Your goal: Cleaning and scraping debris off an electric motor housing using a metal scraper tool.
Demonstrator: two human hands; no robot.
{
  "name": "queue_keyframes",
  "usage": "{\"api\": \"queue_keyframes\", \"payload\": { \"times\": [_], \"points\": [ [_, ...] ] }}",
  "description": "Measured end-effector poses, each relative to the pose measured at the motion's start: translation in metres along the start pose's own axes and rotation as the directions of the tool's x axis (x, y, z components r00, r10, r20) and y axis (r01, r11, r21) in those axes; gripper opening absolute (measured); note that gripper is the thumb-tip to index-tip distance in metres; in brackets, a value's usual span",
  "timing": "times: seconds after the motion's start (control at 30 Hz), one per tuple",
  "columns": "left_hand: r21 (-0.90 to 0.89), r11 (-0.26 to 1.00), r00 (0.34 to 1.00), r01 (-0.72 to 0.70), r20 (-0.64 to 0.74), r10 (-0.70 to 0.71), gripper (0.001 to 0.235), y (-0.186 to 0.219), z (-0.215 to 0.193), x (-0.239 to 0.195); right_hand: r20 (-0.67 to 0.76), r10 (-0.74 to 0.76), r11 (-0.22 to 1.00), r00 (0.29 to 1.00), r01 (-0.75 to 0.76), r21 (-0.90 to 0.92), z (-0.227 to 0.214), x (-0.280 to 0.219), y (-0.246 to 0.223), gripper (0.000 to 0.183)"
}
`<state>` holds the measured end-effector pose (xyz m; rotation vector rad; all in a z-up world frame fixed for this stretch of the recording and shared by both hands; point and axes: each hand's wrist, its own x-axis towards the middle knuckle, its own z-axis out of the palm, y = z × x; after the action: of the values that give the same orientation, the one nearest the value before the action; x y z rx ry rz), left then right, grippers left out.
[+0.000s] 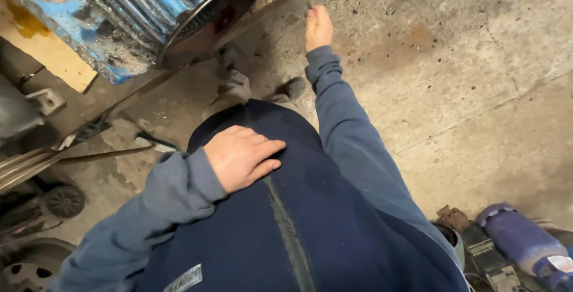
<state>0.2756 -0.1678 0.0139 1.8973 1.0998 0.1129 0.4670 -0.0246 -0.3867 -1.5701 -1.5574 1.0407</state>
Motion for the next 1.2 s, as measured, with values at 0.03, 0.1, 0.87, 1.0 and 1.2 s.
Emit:
{"api": "queue_keyframes", "payload": {
  "times": [0.03,0.1,0.87,1.0,1.2],
  "points": [
    [0.007,1.000,1.000,0.001,-0.003,-0.001,0.034,-0.001,0.001,-0.003,-0.002,-0.006,1.000,1.000,0.006,0.005,0.003,0.004,0.040,0.025],
    [0.002,0.999,0.999,0.035,-0.039,-0.035,0.036,-0.003,0.005,-0.011,-0.262,-0.176,0.972,0.949,0.124,-0.202,0.009,0.004,0.119,0.028],
    [-0.031,0.998,0.995,0.059,-0.076,-0.061,0.036,-0.010,0.000,-0.015,0.084,0.818,0.217,0.569,-0.442,0.871,-0.001,0.024,0.150,0.058],
    [0.010,0.999,0.992,0.035,-0.123,-0.033,0.033,-0.014,-0.002,-0.015,0.071,0.501,0.545,0.863,-0.378,0.749,0.027,0.032,0.088,0.055],
    [-0.031,0.999,0.989,0.029,-0.145,-0.033,0.031,-0.021,-0.002,-0.027,0.350,0.849,0.113,0.396,-0.783,0.611,-0.030,0.009,0.214,0.065]
  ]
}}
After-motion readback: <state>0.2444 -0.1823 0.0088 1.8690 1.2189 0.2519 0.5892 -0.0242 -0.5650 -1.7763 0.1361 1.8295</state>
